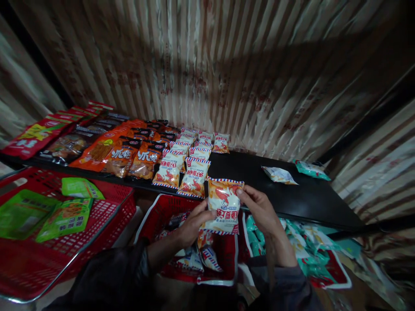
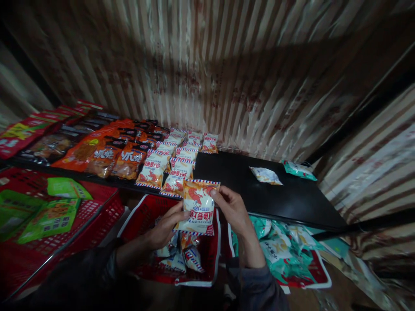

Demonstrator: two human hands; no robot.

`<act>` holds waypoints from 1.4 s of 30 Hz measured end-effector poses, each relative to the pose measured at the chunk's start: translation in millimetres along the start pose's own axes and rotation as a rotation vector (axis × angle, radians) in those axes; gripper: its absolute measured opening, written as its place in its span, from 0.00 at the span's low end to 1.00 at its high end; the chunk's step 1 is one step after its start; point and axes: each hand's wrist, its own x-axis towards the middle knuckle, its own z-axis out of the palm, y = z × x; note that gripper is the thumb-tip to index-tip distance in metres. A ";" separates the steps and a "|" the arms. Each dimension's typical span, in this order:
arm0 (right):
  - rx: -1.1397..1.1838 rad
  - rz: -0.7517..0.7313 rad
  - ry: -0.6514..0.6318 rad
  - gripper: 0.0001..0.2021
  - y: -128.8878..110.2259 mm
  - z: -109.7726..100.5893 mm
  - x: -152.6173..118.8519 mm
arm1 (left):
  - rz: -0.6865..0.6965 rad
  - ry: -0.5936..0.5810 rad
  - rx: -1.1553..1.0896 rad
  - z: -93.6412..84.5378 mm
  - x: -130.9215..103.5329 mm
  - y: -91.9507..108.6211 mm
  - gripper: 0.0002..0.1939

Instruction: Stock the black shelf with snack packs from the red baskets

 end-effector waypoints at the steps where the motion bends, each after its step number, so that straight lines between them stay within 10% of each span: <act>1: -0.003 -0.007 0.037 0.20 0.8 -1.1 -0.1 | 0.020 0.010 0.047 0.5 2.3 4.3 0.31; 8: -0.009 0.013 0.117 0.22 8.1 4.4 4.6 | 0.146 0.056 0.131 6.6 14.6 40.7 0.27; 19: 0.015 0.107 0.028 0.21 19.1 13.4 3.3 | 0.041 0.067 0.105 -3.2 19.6 40.7 0.24; 33: 0.005 0.154 -0.094 0.17 28.6 14.6 8.3 | 0.040 -0.123 0.818 -16.7 20.3 44.1 0.14; 42: 0.169 0.175 0.199 0.17 22.1 7.1 5.1 | 0.136 -0.022 0.480 -32.6 18.5 54.1 0.24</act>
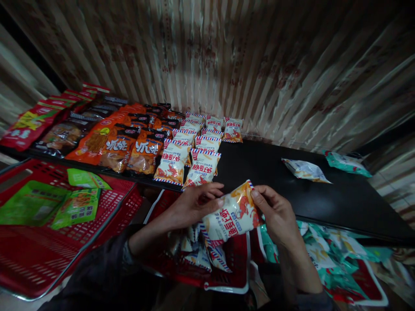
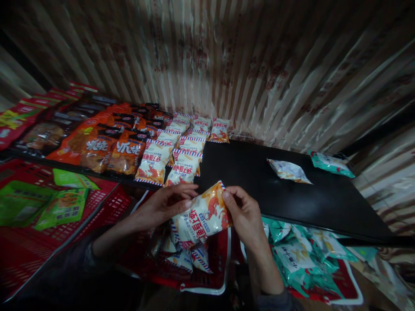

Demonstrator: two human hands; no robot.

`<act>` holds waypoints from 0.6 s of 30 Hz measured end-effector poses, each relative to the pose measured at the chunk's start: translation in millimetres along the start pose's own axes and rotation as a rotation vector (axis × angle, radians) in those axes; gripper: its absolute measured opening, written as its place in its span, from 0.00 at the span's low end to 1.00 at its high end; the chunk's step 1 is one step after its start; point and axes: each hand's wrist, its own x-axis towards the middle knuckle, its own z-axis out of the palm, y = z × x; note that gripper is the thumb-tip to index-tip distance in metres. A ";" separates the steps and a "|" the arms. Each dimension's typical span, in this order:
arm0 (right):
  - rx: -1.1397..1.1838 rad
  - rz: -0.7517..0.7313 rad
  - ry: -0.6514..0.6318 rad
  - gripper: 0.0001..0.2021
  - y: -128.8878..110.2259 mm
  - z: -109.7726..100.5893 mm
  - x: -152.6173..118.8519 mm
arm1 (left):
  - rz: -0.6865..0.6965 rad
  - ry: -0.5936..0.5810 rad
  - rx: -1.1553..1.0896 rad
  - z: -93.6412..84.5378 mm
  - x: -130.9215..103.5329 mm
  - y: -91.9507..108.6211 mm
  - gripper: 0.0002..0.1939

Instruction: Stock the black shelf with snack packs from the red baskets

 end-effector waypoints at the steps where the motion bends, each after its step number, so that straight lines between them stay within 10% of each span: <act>1: 0.041 0.003 0.047 0.17 -0.5 -0.9 0.0 | 0.001 0.034 -0.034 -1.9 -0.1 1.4 0.23; 8: 0.285 -0.027 0.185 0.18 -2.4 9.8 0.4 | -0.060 0.354 -0.401 4.5 -1.1 12.9 0.33; 18: 0.127 -0.044 -0.096 0.12 4.7 1.8 -4.5 | -0.089 0.342 -0.515 -1.8 -4.5 14.2 0.24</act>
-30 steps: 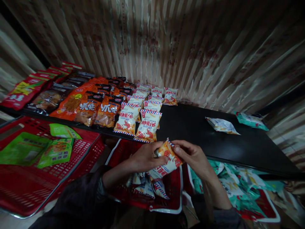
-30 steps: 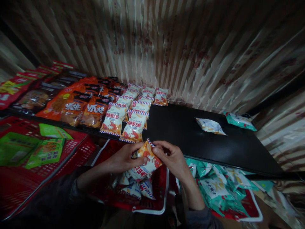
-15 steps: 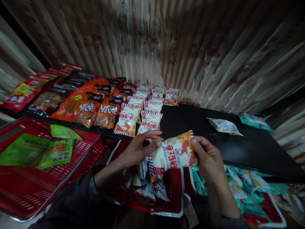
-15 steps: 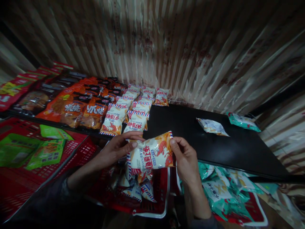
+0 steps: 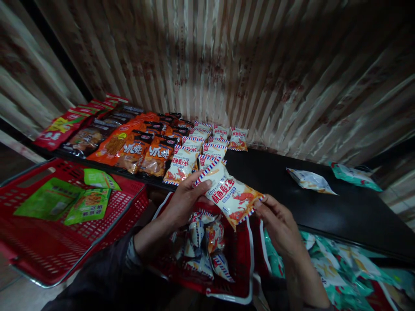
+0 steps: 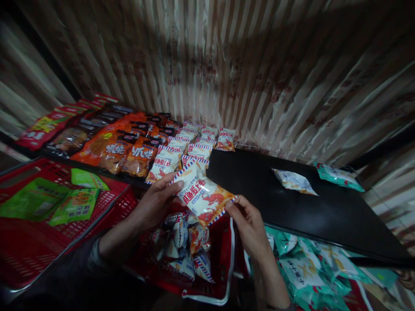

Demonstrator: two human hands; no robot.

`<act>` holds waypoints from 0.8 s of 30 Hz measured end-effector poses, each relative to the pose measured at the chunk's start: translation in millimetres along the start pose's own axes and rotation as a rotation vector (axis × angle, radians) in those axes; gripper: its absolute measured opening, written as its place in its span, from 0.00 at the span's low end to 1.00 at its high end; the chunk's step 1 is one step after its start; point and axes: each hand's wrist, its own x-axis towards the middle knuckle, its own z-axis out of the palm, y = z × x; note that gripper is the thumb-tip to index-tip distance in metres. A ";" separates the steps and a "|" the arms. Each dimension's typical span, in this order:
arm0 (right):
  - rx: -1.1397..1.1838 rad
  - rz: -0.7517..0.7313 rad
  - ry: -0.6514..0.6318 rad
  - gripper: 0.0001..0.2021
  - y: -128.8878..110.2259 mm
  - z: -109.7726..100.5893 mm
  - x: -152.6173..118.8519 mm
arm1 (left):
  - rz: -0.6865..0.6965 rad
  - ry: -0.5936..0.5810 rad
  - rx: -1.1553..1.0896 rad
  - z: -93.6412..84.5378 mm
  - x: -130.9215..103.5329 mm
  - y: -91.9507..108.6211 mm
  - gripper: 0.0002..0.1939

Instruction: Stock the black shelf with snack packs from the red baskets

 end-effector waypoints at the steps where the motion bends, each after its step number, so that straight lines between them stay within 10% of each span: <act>1: -0.041 0.001 -0.016 0.13 -1.8 -6.1 0.8 | -0.005 -0.010 0.021 -2.0 1.5 0.2 0.24; 6: -0.235 -0.074 0.046 0.21 -9.9 -18.9 4.3 | -0.005 -0.099 0.241 -7.1 9.0 -2.9 0.27; 14: -0.158 0.085 -0.196 0.23 -5.3 13.2 3.3 | -0.010 -0.202 0.382 1.0 10.1 -17.6 0.35; 24: 0.133 0.087 0.084 0.18 11.2 18.7 4.6 | -0.032 -0.313 0.044 19.1 -1.2 -29.2 0.25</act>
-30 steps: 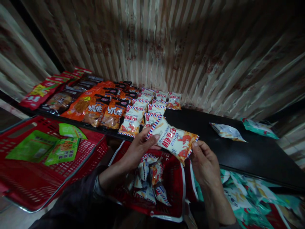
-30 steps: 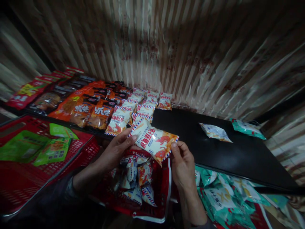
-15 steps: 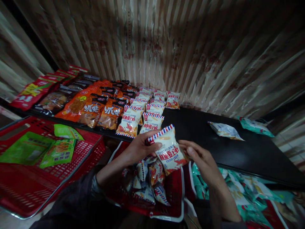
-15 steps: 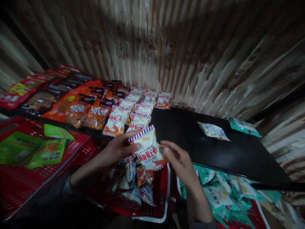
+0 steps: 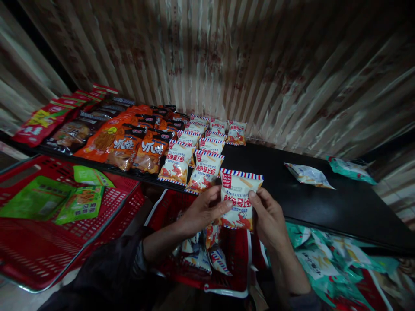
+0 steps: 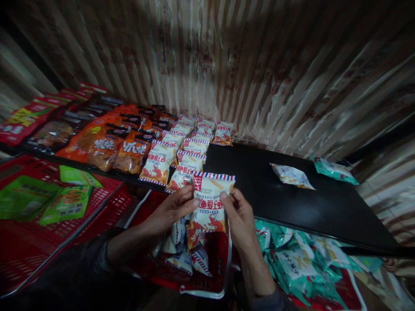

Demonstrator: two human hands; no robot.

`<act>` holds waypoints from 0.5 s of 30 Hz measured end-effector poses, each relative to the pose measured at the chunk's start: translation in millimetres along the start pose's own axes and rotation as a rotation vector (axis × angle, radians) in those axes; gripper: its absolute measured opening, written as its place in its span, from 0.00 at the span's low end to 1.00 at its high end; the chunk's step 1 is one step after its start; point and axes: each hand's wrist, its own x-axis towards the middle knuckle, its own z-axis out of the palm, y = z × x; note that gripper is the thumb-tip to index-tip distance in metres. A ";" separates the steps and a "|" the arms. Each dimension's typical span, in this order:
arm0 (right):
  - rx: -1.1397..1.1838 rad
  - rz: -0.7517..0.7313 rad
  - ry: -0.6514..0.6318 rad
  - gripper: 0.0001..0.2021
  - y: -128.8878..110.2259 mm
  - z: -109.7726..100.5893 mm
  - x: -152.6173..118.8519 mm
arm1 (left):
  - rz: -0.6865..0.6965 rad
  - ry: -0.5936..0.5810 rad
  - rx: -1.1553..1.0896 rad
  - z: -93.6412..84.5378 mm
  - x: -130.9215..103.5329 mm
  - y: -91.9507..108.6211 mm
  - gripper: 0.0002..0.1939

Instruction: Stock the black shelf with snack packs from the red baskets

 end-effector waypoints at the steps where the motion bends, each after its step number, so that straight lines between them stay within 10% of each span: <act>1: 0.001 -0.016 0.001 0.17 2.0 0.3 0.4 | -0.009 -0.005 -0.004 2.0 -0.6 -2.2 0.27; 15: 0.032 -0.019 0.089 0.19 5.3 3.0 3.6 | -0.028 0.062 0.261 -4.0 4.6 -26.3 0.28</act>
